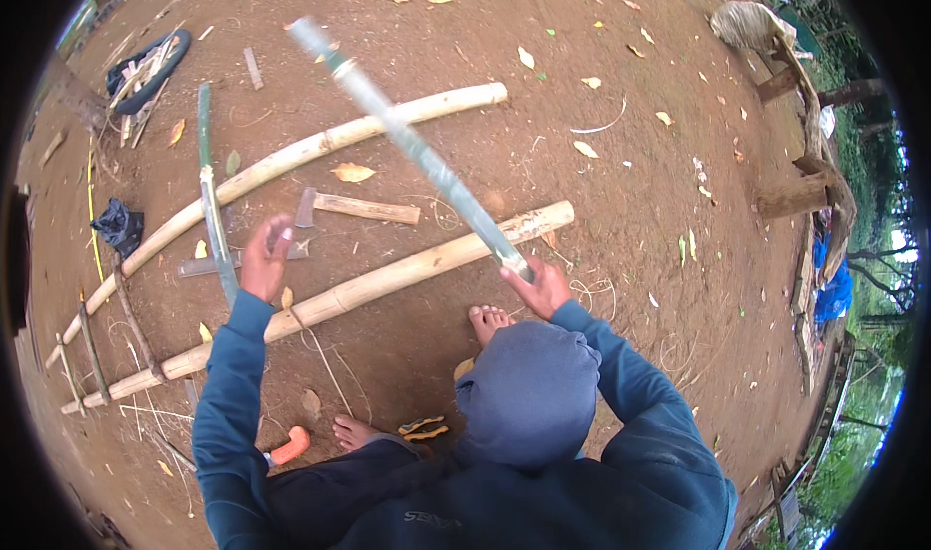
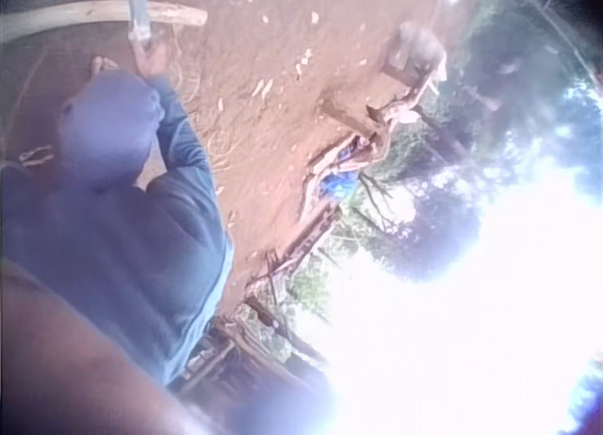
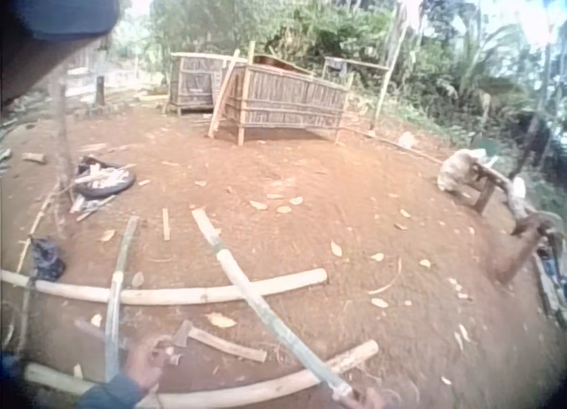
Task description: The person assembles a bamboo structure by placing bamboo poles on the ground and securing them with nails. They use a hammer to drive nails into the joints and occasionally reach into a bucket to retrieve more nails.
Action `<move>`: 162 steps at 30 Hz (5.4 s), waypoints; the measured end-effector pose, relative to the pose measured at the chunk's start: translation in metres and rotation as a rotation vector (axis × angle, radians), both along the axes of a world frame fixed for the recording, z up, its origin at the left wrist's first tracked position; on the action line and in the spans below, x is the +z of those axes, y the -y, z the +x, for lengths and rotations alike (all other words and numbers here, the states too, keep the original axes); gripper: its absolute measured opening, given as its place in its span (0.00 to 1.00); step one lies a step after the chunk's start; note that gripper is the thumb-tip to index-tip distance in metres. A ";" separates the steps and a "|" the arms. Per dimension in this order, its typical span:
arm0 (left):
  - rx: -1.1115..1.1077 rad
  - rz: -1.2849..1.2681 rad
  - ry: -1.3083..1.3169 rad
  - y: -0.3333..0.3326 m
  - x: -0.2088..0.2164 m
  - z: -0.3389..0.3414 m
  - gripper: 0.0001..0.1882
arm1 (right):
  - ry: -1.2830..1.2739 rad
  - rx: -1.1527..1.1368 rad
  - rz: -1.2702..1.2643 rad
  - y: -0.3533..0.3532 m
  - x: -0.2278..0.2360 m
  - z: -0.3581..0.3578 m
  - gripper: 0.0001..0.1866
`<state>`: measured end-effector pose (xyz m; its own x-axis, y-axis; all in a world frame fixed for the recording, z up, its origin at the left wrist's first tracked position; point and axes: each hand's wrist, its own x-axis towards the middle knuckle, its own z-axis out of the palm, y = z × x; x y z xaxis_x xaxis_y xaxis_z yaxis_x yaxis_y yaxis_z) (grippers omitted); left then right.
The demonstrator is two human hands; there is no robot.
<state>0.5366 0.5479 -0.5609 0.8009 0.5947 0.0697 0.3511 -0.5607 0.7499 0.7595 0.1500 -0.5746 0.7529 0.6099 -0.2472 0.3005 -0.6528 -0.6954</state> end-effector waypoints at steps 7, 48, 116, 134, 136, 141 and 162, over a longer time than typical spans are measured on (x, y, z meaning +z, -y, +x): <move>-0.633 0.540 -0.179 0.063 0.045 0.072 0.19 | 0.594 0.677 -0.315 0.082 0.114 0.125 0.24; 0.244 -1.209 0.167 0.214 -0.110 0.210 0.11 | -0.927 -0.380 0.396 0.020 -0.070 -0.043 0.14; 0.383 -0.918 0.105 0.161 -0.152 0.142 0.14 | -1.149 0.057 0.115 -0.092 -0.121 -0.022 0.19; 0.697 -0.474 -0.008 0.248 -0.134 0.087 0.13 | -1.138 0.360 -0.153 -0.044 -0.133 -0.063 0.13; 0.746 -0.485 -0.042 0.259 -0.137 0.084 0.12 | -1.133 0.391 -0.189 -0.043 -0.131 -0.062 0.15; 0.849 -0.586 -0.053 0.271 -0.137 0.075 0.11 | -1.067 0.373 -0.146 -0.039 -0.140 -0.049 0.18; 0.651 -1.305 0.169 0.257 -0.148 0.093 0.11 | -0.471 0.462 -0.140 -0.170 -0.107 0.051 0.19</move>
<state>0.6297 0.2914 -0.7090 0.4095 0.5535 -0.7252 0.1292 0.7518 0.6467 0.8102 0.3198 -0.6818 0.2148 0.7816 -0.5856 0.2562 -0.6237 -0.7385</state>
